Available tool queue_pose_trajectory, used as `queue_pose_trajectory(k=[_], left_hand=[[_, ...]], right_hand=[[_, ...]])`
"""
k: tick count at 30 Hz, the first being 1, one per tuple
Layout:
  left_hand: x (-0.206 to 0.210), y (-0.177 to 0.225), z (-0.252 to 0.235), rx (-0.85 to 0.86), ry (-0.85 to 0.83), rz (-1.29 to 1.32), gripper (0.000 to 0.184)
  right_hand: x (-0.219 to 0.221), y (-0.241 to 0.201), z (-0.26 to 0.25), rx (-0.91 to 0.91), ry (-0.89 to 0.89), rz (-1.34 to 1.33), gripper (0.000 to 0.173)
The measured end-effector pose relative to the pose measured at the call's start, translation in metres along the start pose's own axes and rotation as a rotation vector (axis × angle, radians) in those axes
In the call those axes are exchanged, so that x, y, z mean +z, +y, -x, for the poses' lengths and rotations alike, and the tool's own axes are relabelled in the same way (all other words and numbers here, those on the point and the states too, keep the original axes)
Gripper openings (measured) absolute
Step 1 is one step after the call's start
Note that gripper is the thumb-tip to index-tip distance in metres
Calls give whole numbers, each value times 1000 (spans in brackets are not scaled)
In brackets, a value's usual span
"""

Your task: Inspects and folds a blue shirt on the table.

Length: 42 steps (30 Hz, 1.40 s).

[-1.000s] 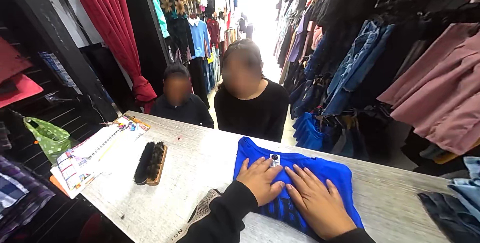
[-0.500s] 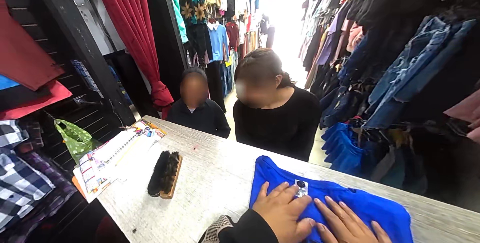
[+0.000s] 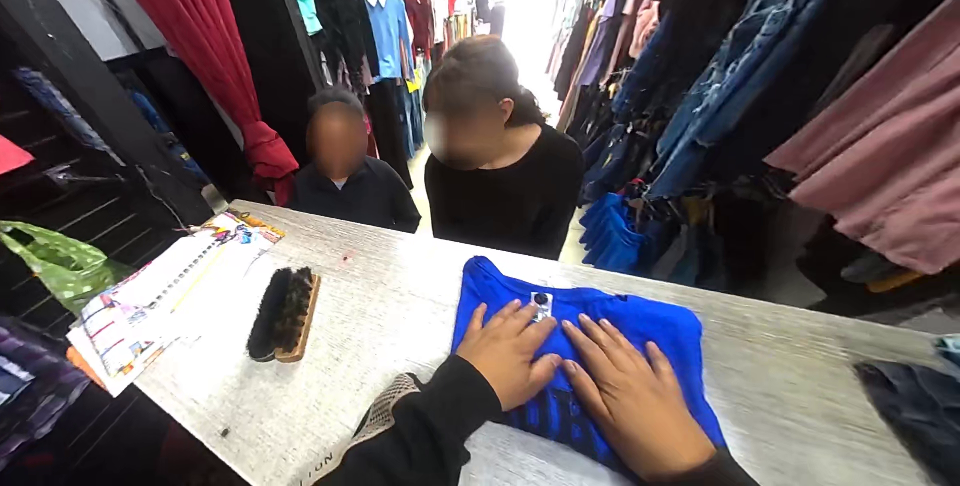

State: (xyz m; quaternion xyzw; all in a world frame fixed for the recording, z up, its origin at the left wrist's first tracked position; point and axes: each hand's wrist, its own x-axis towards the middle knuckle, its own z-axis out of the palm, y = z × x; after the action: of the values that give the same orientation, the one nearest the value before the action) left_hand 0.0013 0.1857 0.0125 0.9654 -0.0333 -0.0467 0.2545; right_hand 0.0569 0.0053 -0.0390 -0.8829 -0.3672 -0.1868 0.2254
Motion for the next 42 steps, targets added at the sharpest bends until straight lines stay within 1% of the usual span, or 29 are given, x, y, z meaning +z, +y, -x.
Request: queue_pose_trajectory(k=[4,8,9,12,14,15,16,17,18,19,20,21,22,23,24,25,27,29,31,34,39,41,42], left_hand=[[-1,-1,0,-3,2,-20,51],[0,1,0,-1,2,-11,51],[-1,1,0,-1,8,-6,51],[-2,1,3,15,28,13,51],[-3,2,4,67,62,45,48],[-2,2,4,116,136,91,43],[-1,2,4,165,257,178,33],[-1,4,4,177,371,337,24],[-5,8,5,108,414,588,21],[-9,11,6,7,421,899,20],[-12,11,4,-103,405,1235,27],[-14,10,1,-213,357,1532,39],[-15,7,-2,-303,311,1751,48],[-15,2,-4,-351,270,1889,52],[-14,-3,-6,-361,239,1961,54],[-14,-6,-6,-354,217,1993,55],[-13,-7,-7,-340,203,2008,55],[-13,-7,-6,-355,202,2015,55],[-14,-7,-7,-360,201,2020,55],[-13,-8,-7,-343,188,2018,55],[-13,-7,-7,-327,190,2019,54],[-13,-7,-6,-326,189,2023,56],[-13,-7,-6,-322,188,2027,56]], right_hand=[[1,-2,-1,1,6,4,66],[0,0,2,-13,12,-4,63],[-2,0,1,-16,-11,-12,62],[-14,-1,0,-3,-165,-72,58],[-18,0,-2,4,-183,-141,55],[-20,1,-3,-6,-170,-193,52],[-22,2,-5,-26,-137,-249,49],[-25,1,-7,-47,-85,-297,43],[-29,-2,-8,-59,-20,-348,36],[-33,-6,-9,-41,39,-424,30],[-35,-9,-9,17,91,-525,27],[-35,-11,-8,118,124,-675,26],[-33,-12,-8,249,144,-859,22],[-30,-12,-12,390,164,-1072,25],[-29,-11,-17,510,182,-1270,33],[-29,-8,-21,603,195,-1425,40],[-31,-2,-26,744,214,-1621,49],[-32,4,-28,838,212,-1722,54],[-33,7,-28,882,208,-1793,57],[-33,10,-29,913,209,-1834,58],[-32,7,-29,904,229,-1811,54],[-31,6,-28,860,223,-1783,48],[-30,6,-26,804,220,-1758,42]])
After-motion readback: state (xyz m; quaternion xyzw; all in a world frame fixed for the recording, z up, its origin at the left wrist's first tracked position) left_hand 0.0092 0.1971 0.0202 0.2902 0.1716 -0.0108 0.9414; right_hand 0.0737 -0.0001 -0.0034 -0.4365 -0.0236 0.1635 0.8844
